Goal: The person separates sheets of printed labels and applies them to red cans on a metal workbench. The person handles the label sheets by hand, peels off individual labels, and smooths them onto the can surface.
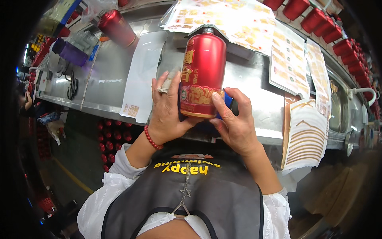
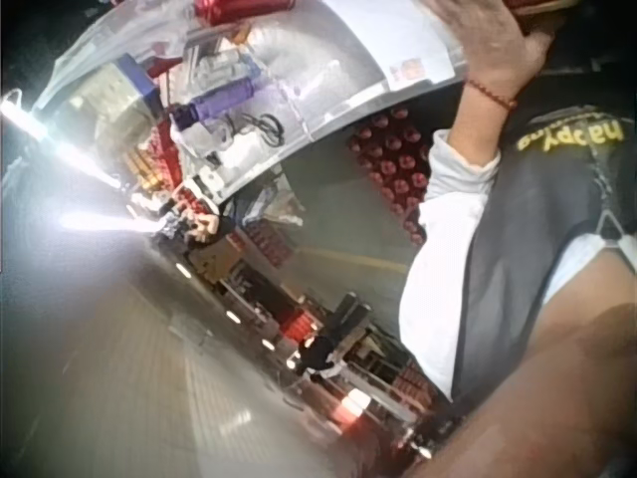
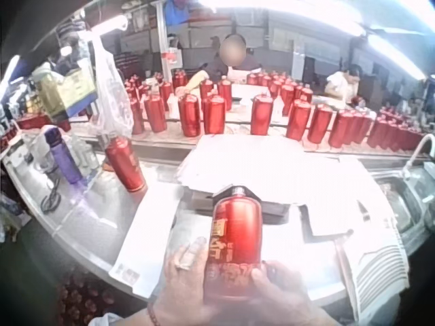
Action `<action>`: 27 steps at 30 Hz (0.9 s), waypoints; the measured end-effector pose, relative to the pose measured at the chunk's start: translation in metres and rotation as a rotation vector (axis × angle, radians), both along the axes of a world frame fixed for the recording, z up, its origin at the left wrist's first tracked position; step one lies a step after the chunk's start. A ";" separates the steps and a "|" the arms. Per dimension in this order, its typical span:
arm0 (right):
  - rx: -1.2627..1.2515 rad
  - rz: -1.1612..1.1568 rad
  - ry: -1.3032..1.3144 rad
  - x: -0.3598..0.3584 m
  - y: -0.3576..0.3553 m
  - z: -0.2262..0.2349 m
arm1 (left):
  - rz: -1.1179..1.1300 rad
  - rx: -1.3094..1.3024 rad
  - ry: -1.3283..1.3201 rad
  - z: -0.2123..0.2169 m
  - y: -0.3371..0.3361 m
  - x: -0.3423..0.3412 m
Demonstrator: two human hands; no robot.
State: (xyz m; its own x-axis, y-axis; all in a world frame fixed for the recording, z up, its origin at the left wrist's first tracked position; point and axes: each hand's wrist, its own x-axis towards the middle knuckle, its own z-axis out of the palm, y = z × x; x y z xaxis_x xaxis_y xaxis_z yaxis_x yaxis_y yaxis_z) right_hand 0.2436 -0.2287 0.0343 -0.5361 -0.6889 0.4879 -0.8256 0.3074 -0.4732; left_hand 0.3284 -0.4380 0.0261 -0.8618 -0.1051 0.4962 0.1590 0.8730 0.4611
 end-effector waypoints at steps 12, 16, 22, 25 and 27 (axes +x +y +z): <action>-0.009 -0.021 -0.007 0.000 -0.001 0.002 | -0.021 -0.042 0.033 -0.010 -0.003 -0.003; -0.027 -0.009 -0.007 0.001 -0.002 0.002 | -0.015 -0.030 0.043 -0.013 -0.002 -0.003; -0.034 -0.017 -0.067 -0.002 0.004 0.000 | -0.006 -0.032 0.052 -0.005 0.000 -0.003; -0.240 -0.098 -0.107 -0.011 0.011 0.001 | 0.019 -0.075 0.063 0.006 0.005 -0.004; -0.487 -0.156 -0.294 -0.006 0.002 0.023 | 0.007 -0.126 0.070 0.008 0.006 -0.008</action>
